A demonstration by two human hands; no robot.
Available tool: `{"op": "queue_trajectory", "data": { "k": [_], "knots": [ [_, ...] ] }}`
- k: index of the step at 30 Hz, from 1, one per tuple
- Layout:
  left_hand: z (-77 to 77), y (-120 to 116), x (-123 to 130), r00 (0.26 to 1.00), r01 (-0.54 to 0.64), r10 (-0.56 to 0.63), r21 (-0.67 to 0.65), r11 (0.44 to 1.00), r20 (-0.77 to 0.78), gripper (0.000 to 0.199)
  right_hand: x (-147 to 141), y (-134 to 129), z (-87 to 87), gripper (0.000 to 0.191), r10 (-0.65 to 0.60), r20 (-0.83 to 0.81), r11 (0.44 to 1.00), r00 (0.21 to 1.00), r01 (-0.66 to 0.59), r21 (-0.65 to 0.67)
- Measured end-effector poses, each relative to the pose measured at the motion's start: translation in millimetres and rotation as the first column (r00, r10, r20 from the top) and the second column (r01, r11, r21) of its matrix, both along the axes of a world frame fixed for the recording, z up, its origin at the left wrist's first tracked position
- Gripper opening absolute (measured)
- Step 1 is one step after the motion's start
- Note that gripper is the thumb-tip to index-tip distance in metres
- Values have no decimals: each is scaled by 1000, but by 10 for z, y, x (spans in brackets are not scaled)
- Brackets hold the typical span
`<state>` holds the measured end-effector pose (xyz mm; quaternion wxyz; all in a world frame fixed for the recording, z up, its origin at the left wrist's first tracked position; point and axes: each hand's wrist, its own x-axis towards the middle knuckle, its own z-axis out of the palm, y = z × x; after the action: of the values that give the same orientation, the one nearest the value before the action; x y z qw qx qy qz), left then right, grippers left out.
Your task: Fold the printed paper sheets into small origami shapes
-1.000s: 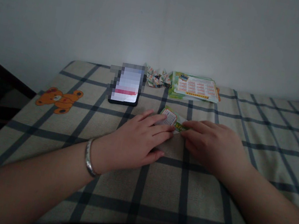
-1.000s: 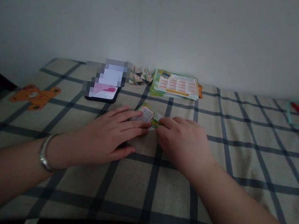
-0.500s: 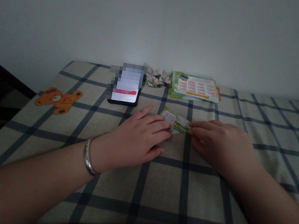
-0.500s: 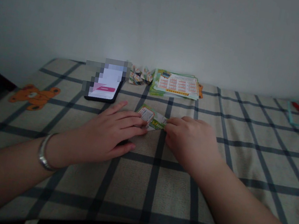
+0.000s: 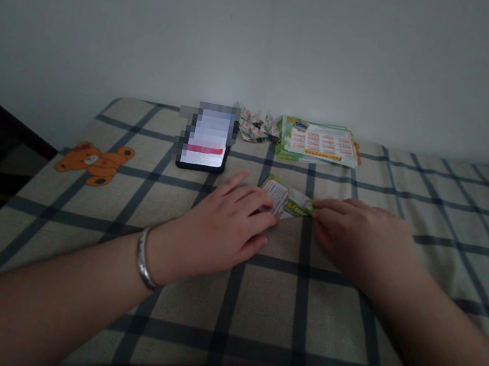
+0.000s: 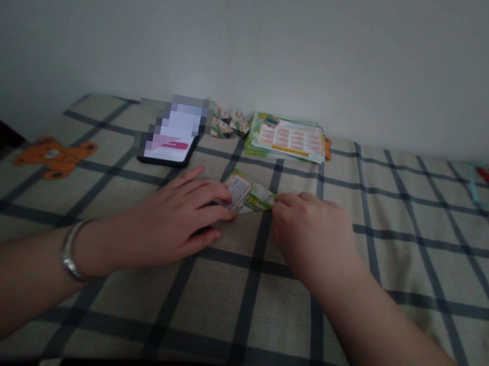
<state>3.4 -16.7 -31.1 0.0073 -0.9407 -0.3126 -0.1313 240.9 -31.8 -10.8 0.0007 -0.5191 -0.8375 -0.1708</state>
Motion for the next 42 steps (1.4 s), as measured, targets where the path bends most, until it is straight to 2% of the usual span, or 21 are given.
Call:
{"op": "queue_trajectory", "data": {
  "k": [8, 11, 18, 20, 23, 28, 33, 37, 42],
  "knots": [
    [7, -3, -5, 999, -17, 17, -22, 1000, -32, 24, 14, 16, -13, 18, -48, 5, 997, 999, 48, 67],
    [0, 11, -24, 1000, 10, -10, -52, 999, 3, 22, 16, 44, -36, 11, -71, -40, 991, 997, 75, 107],
    [-22, 56, -51, 996, 57, -48, -125, 991, 78, 22, 7, 44, -90, 18, -9, -176, 980, 984, 43, 193],
    [-23, 67, -52, 995, 58, -46, -131, 990, 92, 21, 7, 62, -108, 21, 42, -196, 981, 980, -4, 194],
    [-18, 79, -52, 993, 63, -47, -148, 987, 109, 20, 10, 118, -130, 35, 175, -177, 978, 969, -149, 149],
    [-22, 90, -47, 989, 49, -24, -177, 983, 146, 18, 10, 181, -138, 27, 249, -174, 968, 953, -237, 87],
    [-40, 93, -14, 981, -1, 40, -200, 980, 188, 22, -6, 157, -126, 22, 305, -208, 952, 929, -293, 86],
    [-23, 114, 12, 978, 3, 25, -134, 991, 207, 17, -44, 121, -126, 19, 336, -282, 941, 899, -331, 67],
    [-16, 151, 0, 988, 44, -46, 13, 999, 147, 16, -109, 103, -143, 17, 378, -357, 922, 854, -382, 62]
  ]
}}
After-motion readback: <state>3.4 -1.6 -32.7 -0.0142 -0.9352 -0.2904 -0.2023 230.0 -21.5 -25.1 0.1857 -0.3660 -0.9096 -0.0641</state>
